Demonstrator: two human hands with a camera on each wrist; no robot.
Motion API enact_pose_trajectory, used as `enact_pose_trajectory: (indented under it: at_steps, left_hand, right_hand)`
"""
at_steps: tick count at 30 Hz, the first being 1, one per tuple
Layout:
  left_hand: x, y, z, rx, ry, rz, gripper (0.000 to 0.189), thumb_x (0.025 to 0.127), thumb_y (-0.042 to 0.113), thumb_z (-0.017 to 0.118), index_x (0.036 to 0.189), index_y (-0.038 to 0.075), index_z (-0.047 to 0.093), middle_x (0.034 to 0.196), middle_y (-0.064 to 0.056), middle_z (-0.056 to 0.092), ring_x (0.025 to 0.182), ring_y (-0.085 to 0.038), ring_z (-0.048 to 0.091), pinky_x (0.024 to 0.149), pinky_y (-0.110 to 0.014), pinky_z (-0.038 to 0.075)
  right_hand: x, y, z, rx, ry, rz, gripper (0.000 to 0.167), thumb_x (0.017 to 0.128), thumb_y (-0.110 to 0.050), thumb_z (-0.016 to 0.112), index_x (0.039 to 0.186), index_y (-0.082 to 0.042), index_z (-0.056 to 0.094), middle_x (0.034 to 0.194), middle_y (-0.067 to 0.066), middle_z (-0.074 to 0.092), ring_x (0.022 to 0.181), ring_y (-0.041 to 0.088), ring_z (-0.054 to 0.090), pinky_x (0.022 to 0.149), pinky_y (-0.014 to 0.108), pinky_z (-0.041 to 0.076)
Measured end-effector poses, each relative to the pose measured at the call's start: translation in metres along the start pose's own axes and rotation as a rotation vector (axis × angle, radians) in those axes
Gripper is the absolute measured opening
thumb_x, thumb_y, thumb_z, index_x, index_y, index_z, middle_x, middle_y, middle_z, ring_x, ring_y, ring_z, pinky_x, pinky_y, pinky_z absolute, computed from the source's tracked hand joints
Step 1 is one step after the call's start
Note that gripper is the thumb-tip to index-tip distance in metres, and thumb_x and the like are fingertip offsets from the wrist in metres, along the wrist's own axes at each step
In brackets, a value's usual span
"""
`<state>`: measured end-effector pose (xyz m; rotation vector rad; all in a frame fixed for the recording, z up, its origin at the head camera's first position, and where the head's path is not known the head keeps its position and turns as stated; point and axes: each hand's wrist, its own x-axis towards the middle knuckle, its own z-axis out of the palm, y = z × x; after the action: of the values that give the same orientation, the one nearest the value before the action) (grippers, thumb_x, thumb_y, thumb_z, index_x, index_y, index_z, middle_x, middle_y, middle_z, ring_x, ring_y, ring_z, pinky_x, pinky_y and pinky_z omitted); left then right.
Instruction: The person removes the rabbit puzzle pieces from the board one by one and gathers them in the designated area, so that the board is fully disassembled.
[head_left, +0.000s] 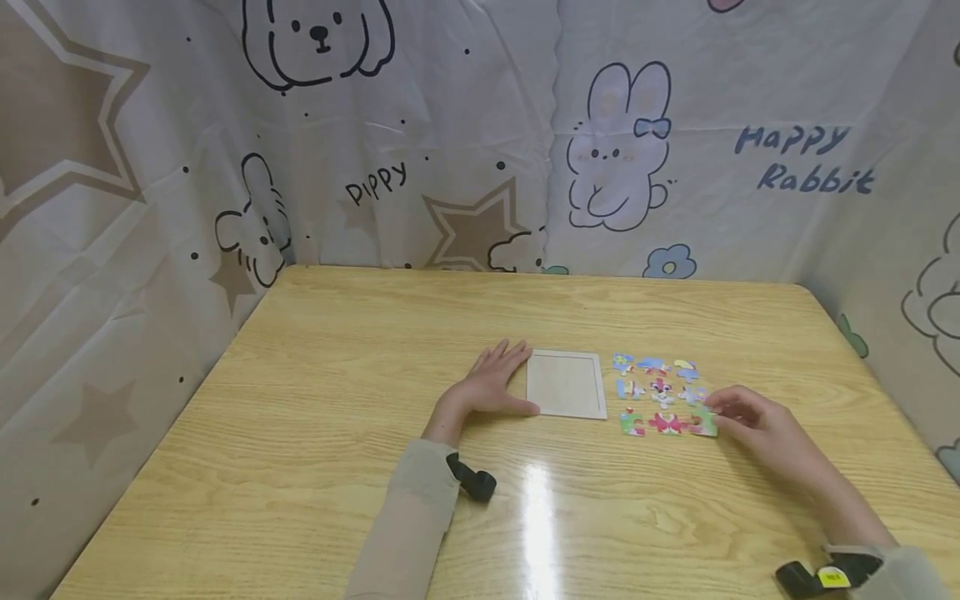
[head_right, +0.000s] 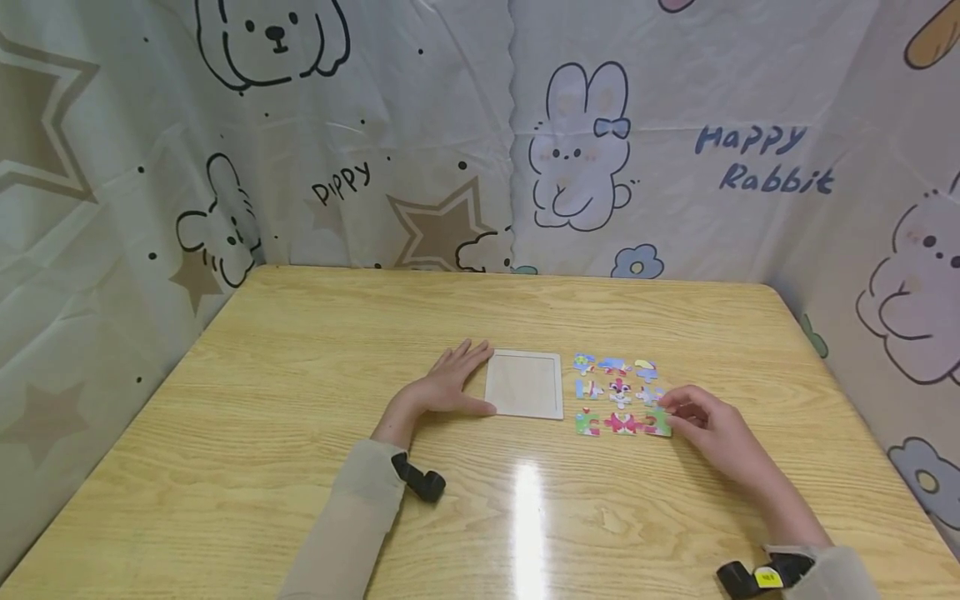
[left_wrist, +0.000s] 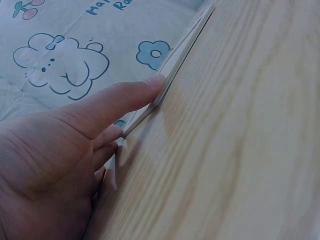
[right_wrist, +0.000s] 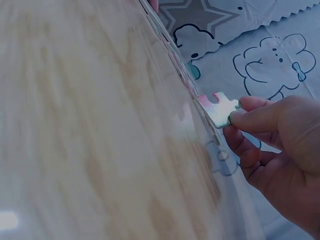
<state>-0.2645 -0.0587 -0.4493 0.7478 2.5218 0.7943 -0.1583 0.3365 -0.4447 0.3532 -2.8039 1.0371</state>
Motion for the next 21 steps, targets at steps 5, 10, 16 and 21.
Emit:
enact_pose_trajectory:
  at_steps: [5, 10, 16, 21]
  left_hand:
    - [-0.0002, -0.0005, -0.0009, 0.007, 0.003, 0.0, 0.098, 0.084, 0.047, 0.072, 0.158, 0.016, 0.017, 0.167, -0.001, 0.005, 0.155, -0.022, -0.007, 0.128, -0.043, -0.007]
    - [-0.0002, -0.0004, -0.0006, -0.002, 0.002, -0.002, 0.098, 0.084, 0.047, 0.072, 0.158, 0.016, 0.017, 0.167, -0.001, 0.005, 0.155, -0.022, -0.008, 0.128, -0.043, -0.007]
    - [0.0006, -0.0005, 0.0003, 0.003, 0.001, -0.004, 0.098, 0.084, 0.047, 0.072, 0.158, 0.016, 0.016, 0.167, 0.0, 0.005, 0.155, -0.021, -0.008, 0.128, -0.042, -0.007]
    - [0.0011, -0.0009, 0.0011, 0.008, -0.003, -0.005, 0.099, 0.084, 0.048, 0.072, 0.158, 0.016, 0.015, 0.167, 0.001, 0.004, 0.155, -0.021, -0.008, 0.128, -0.042, -0.007]
  right_hand:
    - [0.002, 0.0027, -0.0021, -0.009, -0.02, 0.022, 0.02, 0.091, -0.002, 0.065, 0.111, -0.007, 0.064, 0.097, -0.013, 0.064, 0.084, -0.015, 0.052, 0.068, 0.009, 0.049]
    - [0.005, 0.0038, -0.0021, -0.029, -0.074, 0.067, 0.018, 0.093, -0.004, 0.063, 0.111, -0.005, 0.062, 0.091, -0.001, 0.063, 0.078, -0.008, 0.05, 0.064, 0.014, 0.047]
    - [0.0078, 0.0075, -0.001, -0.024, -0.136, 0.097, 0.017, 0.096, -0.008, 0.06, 0.112, -0.004, 0.063, 0.092, 0.003, 0.062, 0.075, -0.003, 0.047, 0.062, 0.017, 0.044]
    - [0.0091, 0.0094, -0.001, -0.01, -0.172, 0.099, 0.018, 0.096, -0.007, 0.059, 0.114, -0.002, 0.063, 0.095, 0.007, 0.063, 0.076, -0.003, 0.046, 0.062, 0.017, 0.043]
